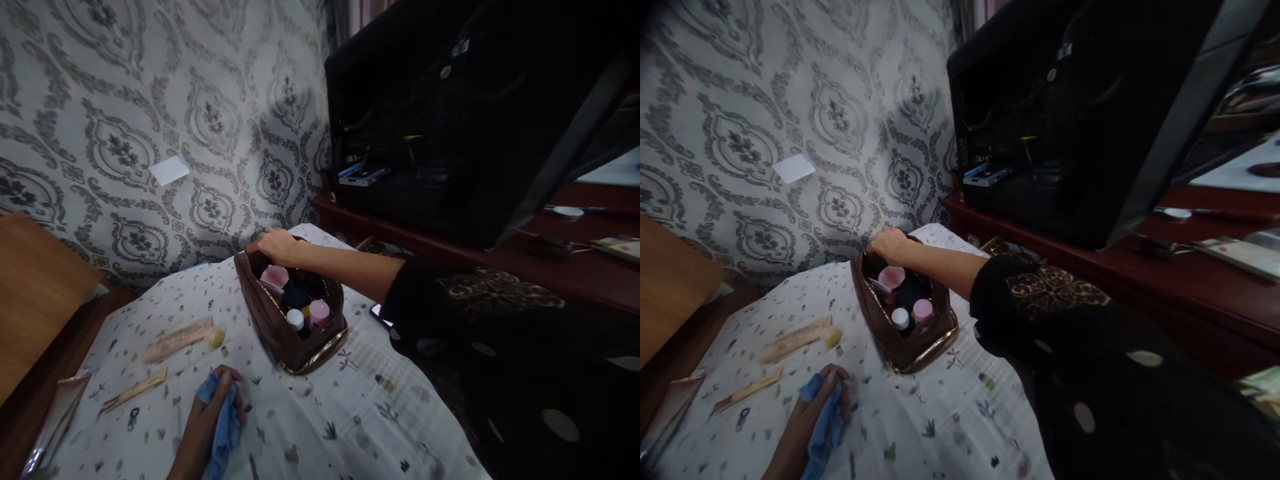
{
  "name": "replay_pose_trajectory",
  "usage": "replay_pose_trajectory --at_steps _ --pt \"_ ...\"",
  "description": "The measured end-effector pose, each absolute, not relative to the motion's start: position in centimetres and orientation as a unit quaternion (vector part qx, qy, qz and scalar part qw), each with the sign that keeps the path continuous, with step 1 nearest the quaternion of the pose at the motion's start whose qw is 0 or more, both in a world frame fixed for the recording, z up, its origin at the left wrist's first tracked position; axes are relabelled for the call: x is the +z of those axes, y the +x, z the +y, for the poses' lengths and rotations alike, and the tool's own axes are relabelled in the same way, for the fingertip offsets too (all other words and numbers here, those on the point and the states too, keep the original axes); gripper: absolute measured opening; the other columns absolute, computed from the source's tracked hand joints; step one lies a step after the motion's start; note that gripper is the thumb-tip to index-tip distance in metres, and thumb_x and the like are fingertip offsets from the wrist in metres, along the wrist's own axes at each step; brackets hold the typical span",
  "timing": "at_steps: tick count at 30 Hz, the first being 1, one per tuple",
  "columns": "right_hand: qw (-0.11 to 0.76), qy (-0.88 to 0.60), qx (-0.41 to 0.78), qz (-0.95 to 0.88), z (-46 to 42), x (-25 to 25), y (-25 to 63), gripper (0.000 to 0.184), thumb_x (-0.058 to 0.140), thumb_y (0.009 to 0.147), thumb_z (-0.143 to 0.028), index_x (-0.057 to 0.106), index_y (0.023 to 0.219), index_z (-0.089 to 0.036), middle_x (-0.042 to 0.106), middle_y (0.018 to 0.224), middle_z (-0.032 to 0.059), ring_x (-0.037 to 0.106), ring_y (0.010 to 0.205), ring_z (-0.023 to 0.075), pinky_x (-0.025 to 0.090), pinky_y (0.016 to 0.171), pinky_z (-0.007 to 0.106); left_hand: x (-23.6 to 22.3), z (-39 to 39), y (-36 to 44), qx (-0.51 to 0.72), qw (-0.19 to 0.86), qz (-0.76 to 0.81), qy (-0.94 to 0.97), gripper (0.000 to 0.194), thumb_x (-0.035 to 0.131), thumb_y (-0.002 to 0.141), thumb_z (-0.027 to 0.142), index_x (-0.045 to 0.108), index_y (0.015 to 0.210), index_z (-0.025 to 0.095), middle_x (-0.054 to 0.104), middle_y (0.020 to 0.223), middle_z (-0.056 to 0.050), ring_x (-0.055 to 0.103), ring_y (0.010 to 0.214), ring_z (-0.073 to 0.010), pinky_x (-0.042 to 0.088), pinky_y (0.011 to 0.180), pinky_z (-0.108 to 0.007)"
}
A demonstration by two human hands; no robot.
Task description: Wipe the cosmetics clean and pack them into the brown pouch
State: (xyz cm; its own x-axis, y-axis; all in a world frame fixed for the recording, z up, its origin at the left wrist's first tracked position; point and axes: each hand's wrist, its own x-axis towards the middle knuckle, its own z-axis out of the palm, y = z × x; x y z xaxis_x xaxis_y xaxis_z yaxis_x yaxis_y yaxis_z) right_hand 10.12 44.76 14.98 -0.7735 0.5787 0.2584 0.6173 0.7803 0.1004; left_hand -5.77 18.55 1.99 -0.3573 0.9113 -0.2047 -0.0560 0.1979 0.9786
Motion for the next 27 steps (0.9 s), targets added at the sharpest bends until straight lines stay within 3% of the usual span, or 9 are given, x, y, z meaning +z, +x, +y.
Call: replay_pose_trajectory --at_steps 6,12,16,22,27 --pt "0.105 -0.250 -0.134 -0.953 44.1 13.9 9.7 0.027 0.056 0.084 -0.003 0.071 0.105 -0.008 0.065 0.123 0.0177 0.051 0.117 0.0277 0.042 0.094 0.036 2.2 18.3 -6.2 0.516 0.477 0.617 0.353 0.048 0.069 0.074 0.065 0.059 0.083 0.019 0.057 0.058 0.003 0.056 0.048 -0.0121 0.042 0.045 -0.021" --pt "0.042 -0.254 -0.150 -0.955 45.1 13.1 9.7 0.018 0.058 0.084 -0.005 0.075 0.084 -0.011 0.074 0.097 0.0152 0.056 0.111 0.0285 0.040 0.093 0.039 1.7 18.4 -6.9 0.489 0.467 0.624 0.391 0.053 0.065 0.073 0.071 0.058 0.085 0.019 0.060 0.056 0.002 0.057 0.049 -0.0144 0.044 0.047 -0.023" --pt "0.021 -0.264 -0.154 -0.952 45.2 12.9 9.7 0.019 0.057 0.084 -0.008 0.075 0.089 -0.011 0.074 0.105 0.0163 0.055 0.113 0.0298 0.040 0.094 0.040 1.6 18.4 -6.9 0.482 0.456 0.630 0.404 0.057 0.062 0.073 0.074 0.057 0.084 0.019 0.060 0.053 0.001 0.056 0.047 -0.0146 0.042 0.046 -0.023" --pt "0.003 -0.293 -0.120 -0.949 44.5 12.8 9.7 0.021 0.056 0.085 -0.009 0.076 0.093 -0.012 0.074 0.108 0.0153 0.059 0.113 0.0276 0.043 0.091 0.033 2.4 18.4 -6.5 0.471 0.461 0.633 0.407 0.059 0.064 0.069 0.076 0.057 0.082 0.019 0.059 0.054 0.002 0.057 0.049 -0.0148 0.042 0.047 -0.024" --pt "0.021 -0.342 -0.073 -0.937 44.3 12.9 9.2 0.021 0.059 0.083 -0.007 0.075 0.095 -0.008 0.074 0.101 0.0191 0.069 0.097 0.0252 0.050 0.081 0.030 2.4 18.4 -6.5 0.471 0.457 0.633 0.411 0.058 0.063 0.071 0.075 0.057 0.083 0.019 0.060 0.054 0.002 0.056 0.049 -0.0143 0.042 0.047 -0.023"
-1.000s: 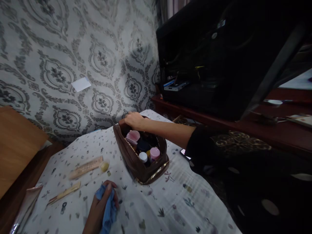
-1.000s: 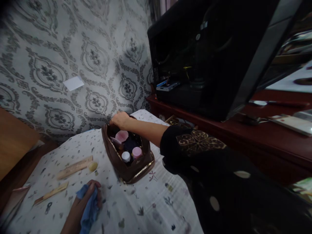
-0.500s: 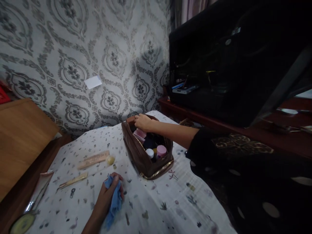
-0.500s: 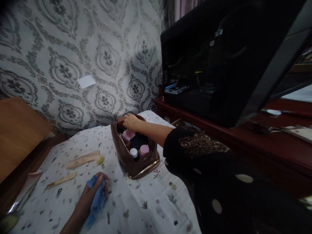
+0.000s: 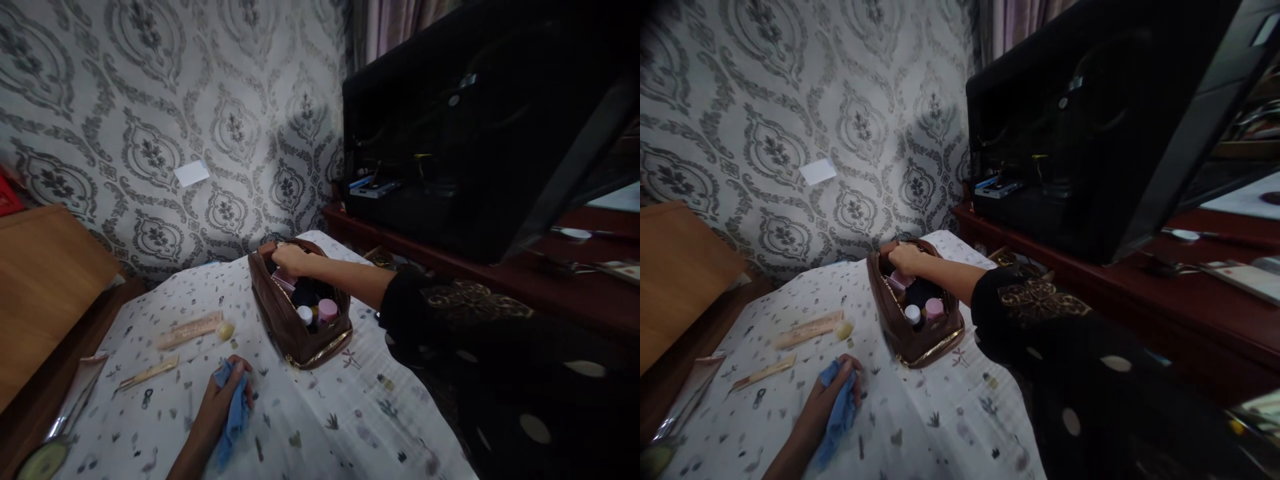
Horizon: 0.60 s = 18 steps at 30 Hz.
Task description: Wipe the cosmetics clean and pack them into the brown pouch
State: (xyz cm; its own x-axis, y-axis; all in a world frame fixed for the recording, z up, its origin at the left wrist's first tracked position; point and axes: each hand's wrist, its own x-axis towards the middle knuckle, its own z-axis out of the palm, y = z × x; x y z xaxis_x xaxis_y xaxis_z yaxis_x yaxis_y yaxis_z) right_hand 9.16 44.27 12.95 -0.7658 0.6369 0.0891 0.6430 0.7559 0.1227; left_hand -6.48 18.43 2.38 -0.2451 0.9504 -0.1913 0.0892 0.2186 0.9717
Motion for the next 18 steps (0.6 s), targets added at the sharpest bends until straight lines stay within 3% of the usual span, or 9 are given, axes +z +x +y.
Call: replay_pose_trajectory --at_steps 4,8,12,18 --pt "0.057 -0.368 -0.038 -0.927 43.9 12.9 8.1 0.028 0.058 0.087 -0.016 0.070 0.112 -0.011 0.071 0.113 0.0188 0.068 0.106 0.0261 0.052 0.082 0.030 2.2 18.5 -6.6 0.472 0.453 0.631 0.416 0.059 0.063 0.070 0.076 0.058 0.082 0.019 0.060 0.055 0.002 0.057 0.049 -0.0141 0.043 0.048 -0.023" --pt "0.074 -0.390 -0.005 -0.918 43.6 12.5 7.2 0.029 0.048 0.095 -0.018 0.069 0.114 -0.011 0.070 0.117 0.0181 0.067 0.110 0.0247 0.051 0.085 0.029 1.9 18.5 -6.8 0.468 0.458 0.631 0.417 0.058 0.062 0.072 0.076 0.057 0.083 0.019 0.060 0.056 0.002 0.058 0.049 -0.0146 0.043 0.048 -0.024" --pt "0.081 -0.429 0.015 -0.899 43.7 12.3 6.8 0.029 0.052 0.094 -0.020 0.070 0.113 -0.008 0.070 0.115 0.0210 0.067 0.109 0.0284 0.052 0.085 0.032 1.8 18.4 -6.8 0.466 0.460 0.632 0.415 0.057 0.062 0.072 0.075 0.057 0.085 0.019 0.060 0.057 0.002 0.059 0.050 -0.0152 0.044 0.048 -0.024" --pt "0.096 -0.440 0.040 -0.892 43.5 13.4 7.2 0.028 0.057 0.090 -0.021 0.071 0.113 -0.015 0.071 0.117 0.0169 0.066 0.111 0.0272 0.052 0.084 0.031 1.8 18.5 -7.1 0.463 0.465 0.625 0.423 0.054 0.061 0.076 0.071 0.057 0.085 0.019 0.059 0.058 0.003 0.059 0.050 -0.0143 0.045 0.049 -0.024"
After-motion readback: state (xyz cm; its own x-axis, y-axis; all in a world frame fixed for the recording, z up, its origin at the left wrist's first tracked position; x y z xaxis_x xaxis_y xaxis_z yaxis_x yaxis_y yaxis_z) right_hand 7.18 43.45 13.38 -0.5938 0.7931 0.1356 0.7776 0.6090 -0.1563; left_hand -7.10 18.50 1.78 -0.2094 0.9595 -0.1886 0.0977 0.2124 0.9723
